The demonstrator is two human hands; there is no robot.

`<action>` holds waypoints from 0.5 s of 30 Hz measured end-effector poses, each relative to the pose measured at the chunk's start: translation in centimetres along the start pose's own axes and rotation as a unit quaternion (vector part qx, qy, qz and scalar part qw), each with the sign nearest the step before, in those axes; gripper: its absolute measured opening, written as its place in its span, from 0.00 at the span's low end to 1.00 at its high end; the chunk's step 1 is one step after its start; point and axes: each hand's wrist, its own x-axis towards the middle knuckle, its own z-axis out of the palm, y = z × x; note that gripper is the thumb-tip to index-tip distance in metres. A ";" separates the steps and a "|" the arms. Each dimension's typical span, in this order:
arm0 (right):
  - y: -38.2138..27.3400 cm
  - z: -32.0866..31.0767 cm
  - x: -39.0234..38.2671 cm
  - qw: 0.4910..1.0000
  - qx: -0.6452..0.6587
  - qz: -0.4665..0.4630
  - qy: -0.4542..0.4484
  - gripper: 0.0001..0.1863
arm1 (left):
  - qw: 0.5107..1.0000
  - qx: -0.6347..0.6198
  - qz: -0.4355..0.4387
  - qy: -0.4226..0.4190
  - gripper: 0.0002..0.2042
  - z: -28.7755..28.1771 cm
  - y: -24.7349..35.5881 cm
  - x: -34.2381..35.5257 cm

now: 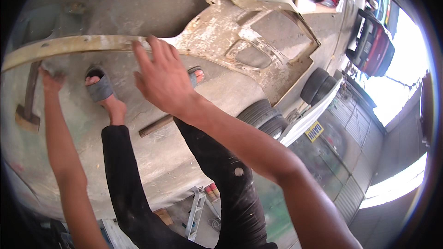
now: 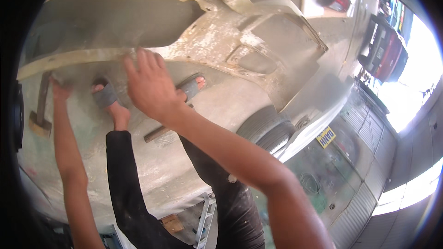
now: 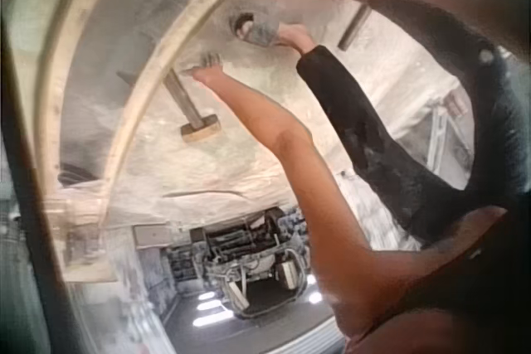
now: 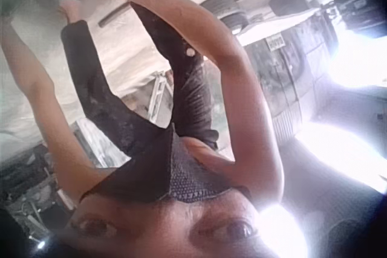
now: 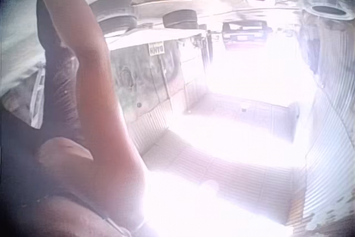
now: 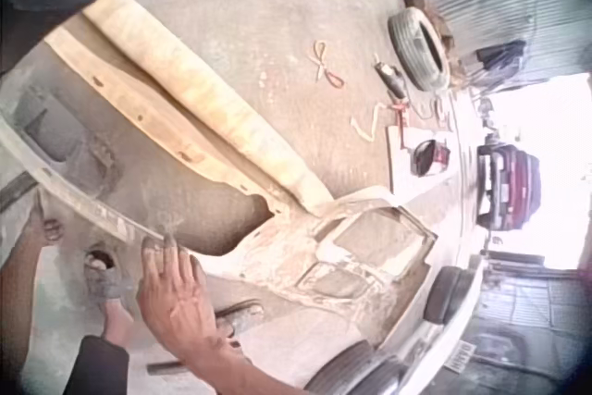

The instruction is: The person removes a mesh grille from a car bumper using scissors, then uses a hammer to tap and adjust the bumper frame. The person handles the bumper, mesh grille, scissors, and hammer in a workshop setting.

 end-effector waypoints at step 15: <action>11.0 2.8 -40.9 0.775 0.201 0.474 -0.367 0.20 | 0.485 0.832 0.268 -0.028 0.39 -9.6 0.4 -0.8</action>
